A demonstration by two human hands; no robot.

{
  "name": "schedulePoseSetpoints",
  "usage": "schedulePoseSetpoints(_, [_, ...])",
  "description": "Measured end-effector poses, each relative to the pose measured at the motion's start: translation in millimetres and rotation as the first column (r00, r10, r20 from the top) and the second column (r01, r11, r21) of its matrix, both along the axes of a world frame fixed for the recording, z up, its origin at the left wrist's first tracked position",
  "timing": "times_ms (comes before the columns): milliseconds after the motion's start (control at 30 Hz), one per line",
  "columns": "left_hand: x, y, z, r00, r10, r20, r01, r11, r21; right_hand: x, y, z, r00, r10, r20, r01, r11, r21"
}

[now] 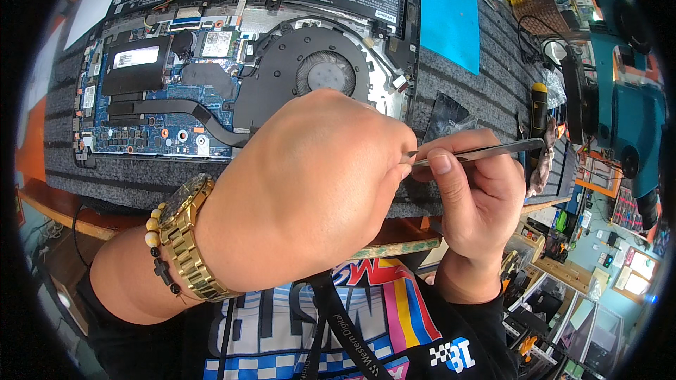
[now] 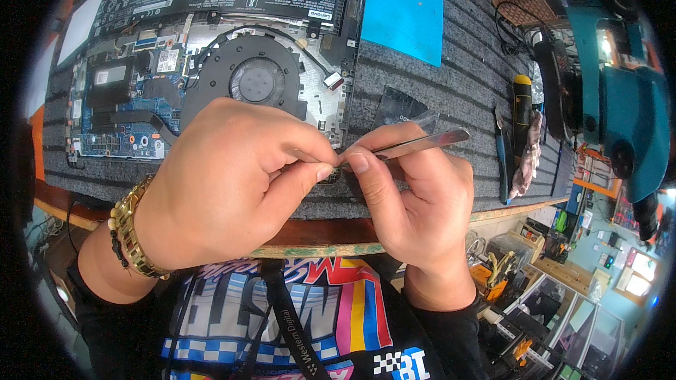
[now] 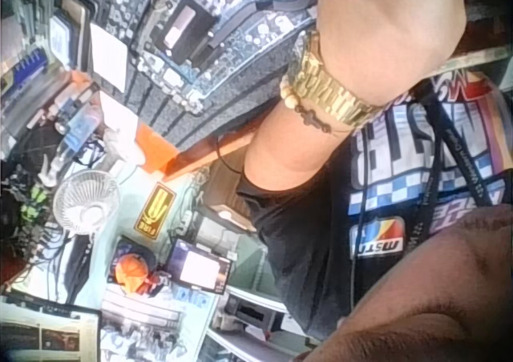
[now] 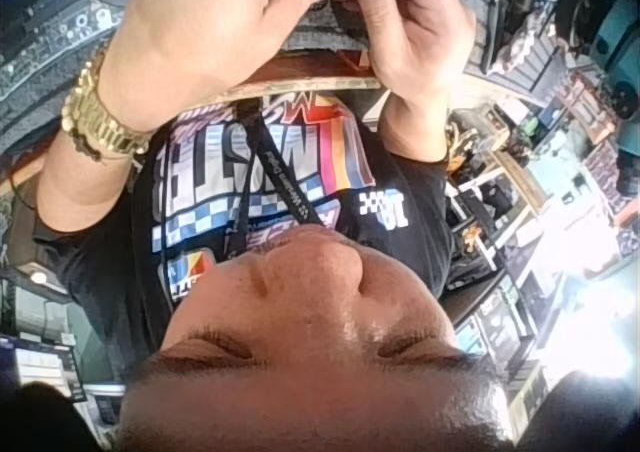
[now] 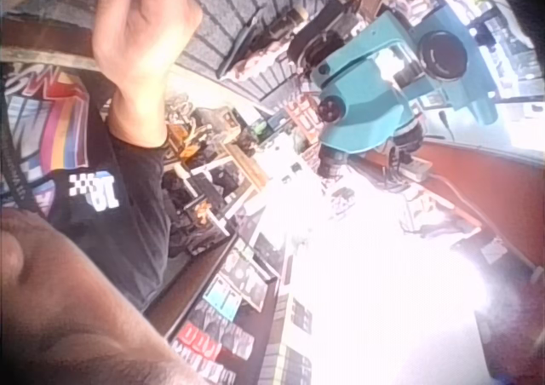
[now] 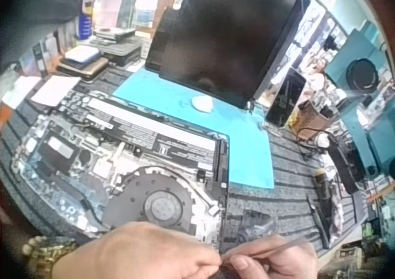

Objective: The person uses tweezers to manipulate a small connector inside an open laptop, then lifts and turns the laptop chassis.

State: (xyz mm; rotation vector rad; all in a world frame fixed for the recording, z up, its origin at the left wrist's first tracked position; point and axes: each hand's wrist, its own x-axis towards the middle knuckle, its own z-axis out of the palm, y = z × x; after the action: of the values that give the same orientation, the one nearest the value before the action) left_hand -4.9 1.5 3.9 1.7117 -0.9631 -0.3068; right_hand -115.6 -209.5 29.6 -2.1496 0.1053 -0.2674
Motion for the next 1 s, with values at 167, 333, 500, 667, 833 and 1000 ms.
schedulePoseSetpoints(167, [1.4,0.5,2.3,1.0,-0.013,-0.006,0.013,1.0,0.011,0.2,0.5,-2.1,1.0,0.003,0.026,-0.003,1.0,0.004])
schedulePoseSetpoints(333, [1.9,0.6,2.3,0.999,-0.004,0.035,0.003,1.0,0.03,-0.2,1.9,-3.9,0.998,-0.021,0.053,0.019,0.999,0.039])
schedulePoseSetpoints(500, [1.1,-0.6,0.9,1.0,0.011,-0.001,-0.011,1.0,-0.008,-0.8,1.4,-0.7,1.0,-0.001,0.002,0.001,1.0,0.008])
schedulePoseSetpoints(667, [2.5,-0.3,1.4,1.0,0.006,-0.001,-0.006,1.0,-0.028,-0.1,0.8,-1.9,1.0,0.004,0.014,-0.004,1.0,-0.02])
schedulePoseSetpoints(833, [2.6,1.4,1.6,0.998,0.01,0.062,-0.011,1.0,0.022,0.3,0.7,-6.4,0.999,-0.01,0.046,0.008,0.999,0.051])
schedulePoseSetpoints(1000, [2.5,-1.6,-3.5,0.991,0.046,0.123,-0.038,0.997,-0.073,0.0,1.1,-5.4,0.999,0.0,0.038,0.0,1.0,0.015])
